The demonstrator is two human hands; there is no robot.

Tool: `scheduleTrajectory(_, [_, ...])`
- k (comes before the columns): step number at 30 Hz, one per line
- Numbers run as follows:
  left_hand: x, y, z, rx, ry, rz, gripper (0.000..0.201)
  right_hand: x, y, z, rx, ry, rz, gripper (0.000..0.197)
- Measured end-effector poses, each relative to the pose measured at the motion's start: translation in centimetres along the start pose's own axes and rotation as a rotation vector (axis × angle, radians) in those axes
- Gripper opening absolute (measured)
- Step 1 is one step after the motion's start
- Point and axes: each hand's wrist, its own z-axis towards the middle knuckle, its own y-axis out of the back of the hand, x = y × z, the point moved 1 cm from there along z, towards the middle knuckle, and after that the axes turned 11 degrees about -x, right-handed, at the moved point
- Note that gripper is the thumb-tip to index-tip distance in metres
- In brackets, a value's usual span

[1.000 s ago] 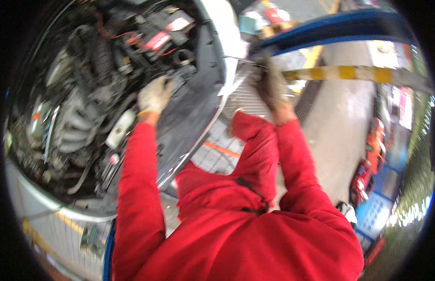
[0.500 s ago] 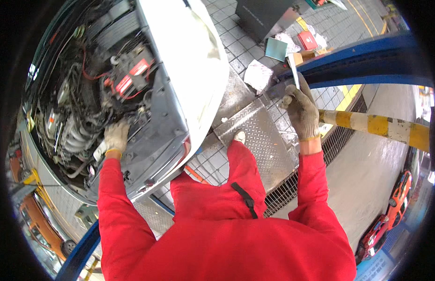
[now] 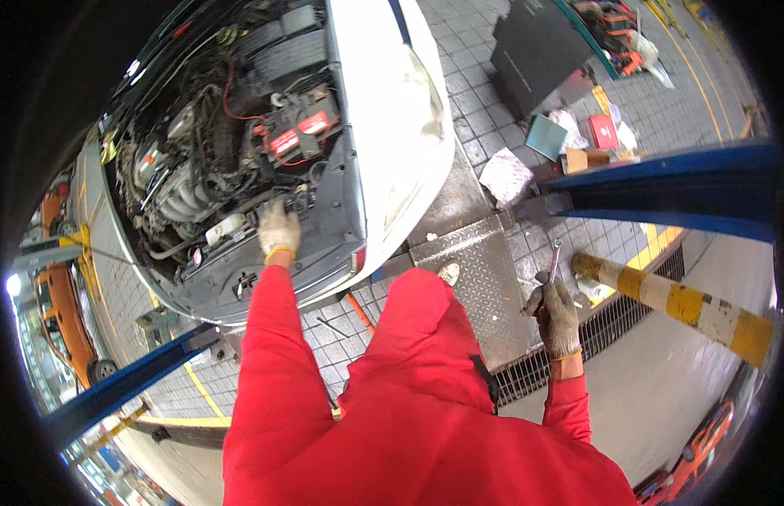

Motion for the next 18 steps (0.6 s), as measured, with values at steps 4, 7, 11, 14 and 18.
scheduleTrajectory(4, [-3.7,1.9,-3.3,-0.003,0.006,-0.209,0.057,-0.1,-3.2,0.9,0.108,-0.079,-0.094,0.035])
scheduleTrajectory(7, [-6.4,3.2,-4.5,0.041,-0.022,-0.376,0.06,0.8,-6.4,1.9,0.184,-0.126,-0.177,0.037])
scheduleTrajectory(11, [-9.5,4.3,-4.0,0.118,0.015,-0.52,0.072,3.4,-11.3,3.0,0.303,0.027,-0.431,0.039])
scheduleTrajectory(14, [-11.4,4.6,-3.1,0.121,0.009,-0.599,0.081,4.2,-15.5,3.8,0.3,0.066,-0.53,0.042])
scheduleTrajectory(18, [-14.1,4.7,-1.3,0.075,0.066,-0.677,0.092,2.8,-20.5,6.7,0.273,0.173,-0.664,0.04])
